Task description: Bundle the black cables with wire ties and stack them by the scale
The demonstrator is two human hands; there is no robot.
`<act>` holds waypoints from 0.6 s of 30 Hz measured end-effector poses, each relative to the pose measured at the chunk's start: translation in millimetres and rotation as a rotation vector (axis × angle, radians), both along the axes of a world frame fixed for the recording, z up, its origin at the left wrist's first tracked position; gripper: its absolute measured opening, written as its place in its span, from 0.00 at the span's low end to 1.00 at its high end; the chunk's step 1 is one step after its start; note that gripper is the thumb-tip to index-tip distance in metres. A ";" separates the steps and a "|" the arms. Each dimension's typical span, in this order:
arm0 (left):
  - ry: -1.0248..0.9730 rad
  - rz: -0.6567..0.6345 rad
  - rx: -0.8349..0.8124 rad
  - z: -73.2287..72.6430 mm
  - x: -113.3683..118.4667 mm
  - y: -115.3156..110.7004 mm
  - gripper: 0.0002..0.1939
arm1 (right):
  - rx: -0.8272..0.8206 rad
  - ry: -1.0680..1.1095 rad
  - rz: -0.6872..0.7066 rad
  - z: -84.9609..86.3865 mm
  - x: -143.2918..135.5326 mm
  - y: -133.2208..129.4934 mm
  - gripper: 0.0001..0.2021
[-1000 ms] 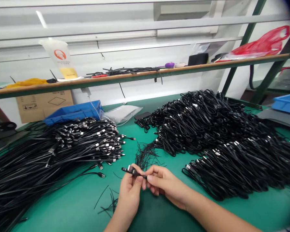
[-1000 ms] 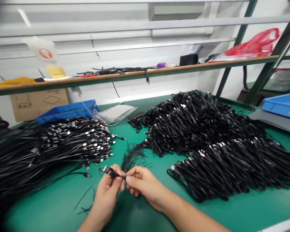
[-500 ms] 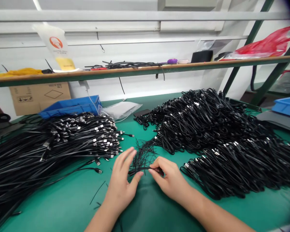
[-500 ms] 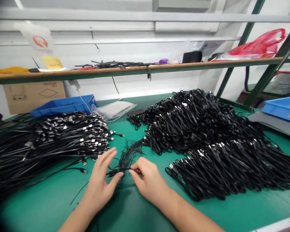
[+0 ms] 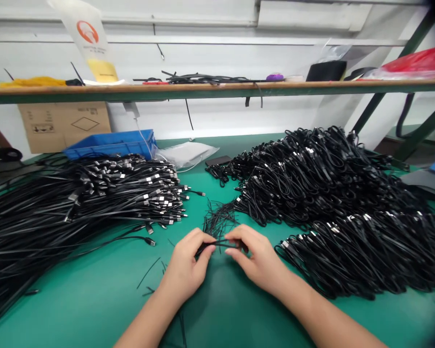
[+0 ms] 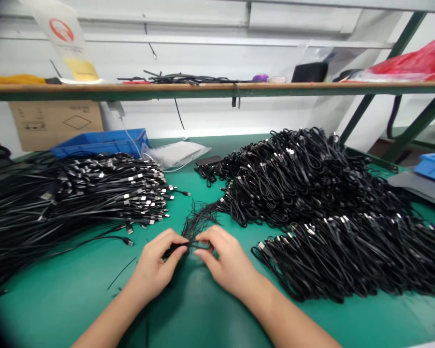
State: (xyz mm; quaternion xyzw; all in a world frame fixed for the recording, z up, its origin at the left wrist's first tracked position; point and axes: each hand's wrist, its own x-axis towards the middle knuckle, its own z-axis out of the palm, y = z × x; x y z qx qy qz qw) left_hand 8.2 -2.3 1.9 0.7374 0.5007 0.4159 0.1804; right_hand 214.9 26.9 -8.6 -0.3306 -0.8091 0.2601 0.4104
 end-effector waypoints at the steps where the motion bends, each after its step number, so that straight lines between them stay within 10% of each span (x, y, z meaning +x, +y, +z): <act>1: -0.031 0.043 0.005 0.5 -1.9 1.2 0.06 | -0.013 0.001 -0.020 0.3 2.8 3.8 0.11; 7: -0.179 0.254 0.011 4.6 -16.8 7.1 0.05 | 0.092 -0.382 -0.153 -7.6 23.6 26.1 0.10; 18: -0.209 0.164 -0.033 2.3 -11.9 -0.2 0.06 | 0.175 -0.731 -0.199 -29.4 22.7 32.9 0.13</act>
